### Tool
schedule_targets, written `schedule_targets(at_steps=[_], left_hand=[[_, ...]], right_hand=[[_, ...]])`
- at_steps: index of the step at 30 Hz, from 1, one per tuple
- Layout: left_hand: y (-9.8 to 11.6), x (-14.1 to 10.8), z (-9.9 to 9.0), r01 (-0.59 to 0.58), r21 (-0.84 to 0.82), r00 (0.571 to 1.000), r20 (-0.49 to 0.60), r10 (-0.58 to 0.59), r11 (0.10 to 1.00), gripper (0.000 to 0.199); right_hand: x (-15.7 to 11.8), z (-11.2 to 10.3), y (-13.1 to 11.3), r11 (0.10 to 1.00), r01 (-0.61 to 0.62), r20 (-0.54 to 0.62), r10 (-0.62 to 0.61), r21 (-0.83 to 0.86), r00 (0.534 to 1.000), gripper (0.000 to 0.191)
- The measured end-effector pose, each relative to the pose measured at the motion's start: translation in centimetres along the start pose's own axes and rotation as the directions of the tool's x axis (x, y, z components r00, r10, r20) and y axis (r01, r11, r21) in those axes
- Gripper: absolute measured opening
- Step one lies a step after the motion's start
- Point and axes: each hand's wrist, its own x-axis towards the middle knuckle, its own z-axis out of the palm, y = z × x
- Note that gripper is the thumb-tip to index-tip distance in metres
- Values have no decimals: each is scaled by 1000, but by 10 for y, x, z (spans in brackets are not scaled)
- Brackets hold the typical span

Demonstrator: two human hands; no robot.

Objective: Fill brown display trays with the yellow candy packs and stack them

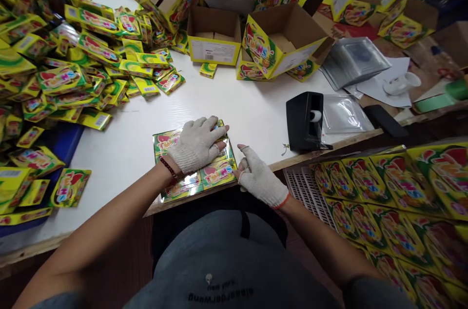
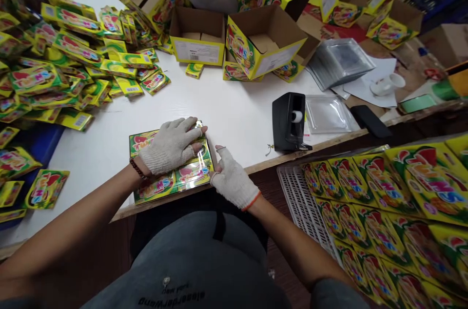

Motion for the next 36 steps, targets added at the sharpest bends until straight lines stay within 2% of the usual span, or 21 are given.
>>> schedule_targets(at_steps=[3, 7, 12, 17, 20, 23, 26, 28, 30, 32, 33, 34, 36], left_hand=[[2, 2, 1, 17, -55, 1000, -9, -18, 998, 47], [4, 1, 8, 6, -11, 997, -78, -7, 1000, 47], [2, 0, 12, -23, 57, 997, -75, 27, 998, 48], [4, 5, 11, -17, 56, 997, -78, 21, 998, 45], [7, 8, 11, -16, 61, 999, -43, 19, 998, 42], [9, 9, 11, -6, 42, 999, -35, 7, 999, 42], [11, 6, 12, -23, 20, 997, -67, 25, 1000, 45], [13, 3, 12, -55, 14, 996, -75, 56, 998, 53], [15, 1, 11, -70, 27, 995, -73, 72, 997, 67], [15, 2, 12, -65, 44, 995, -77, 68, 997, 79], [15, 3, 12, -62, 50, 994, -84, 66, 997, 82], [14, 4, 13, -63, 55, 993, -92, 67, 997, 83], [14, 6, 15, -72, 59, 991, -110, 78, 996, 83]], right_hand=[[-4, -2, -3, 988, -18, 21, 15, 154, 1000, 74], [-10, 0, 1, 975, 94, -65, -82, 201, 995, 59], [-20, 13, 10, 964, 243, -223, -215, 110, 951, 43], [-22, 14, 12, 925, 356, -302, -381, -135, 874, 32], [-17, 10, 17, 940, 302, -294, -336, -157, 895, 19], [-10, 12, 26, 984, 179, -243, -178, -20, 954, 20], [-8, 19, 33, 993, 76, -188, -57, 91, 980, 23], [-12, 17, 33, 994, 65, -161, -51, 82, 986, 22], [-19, -1, 29, 991, 132, -146, -136, -36, 980, 18], [-27, -38, 25, 953, 203, -251, -257, -223, 933, 18], [-32, -62, 24, 929, 196, -376, -312, -315, 873, 19], [-35, -89, 25, 909, 157, -519, -356, -387, 777, 21], [-36, -142, 31, 893, 5, -766, -390, -451, 511, 29]])
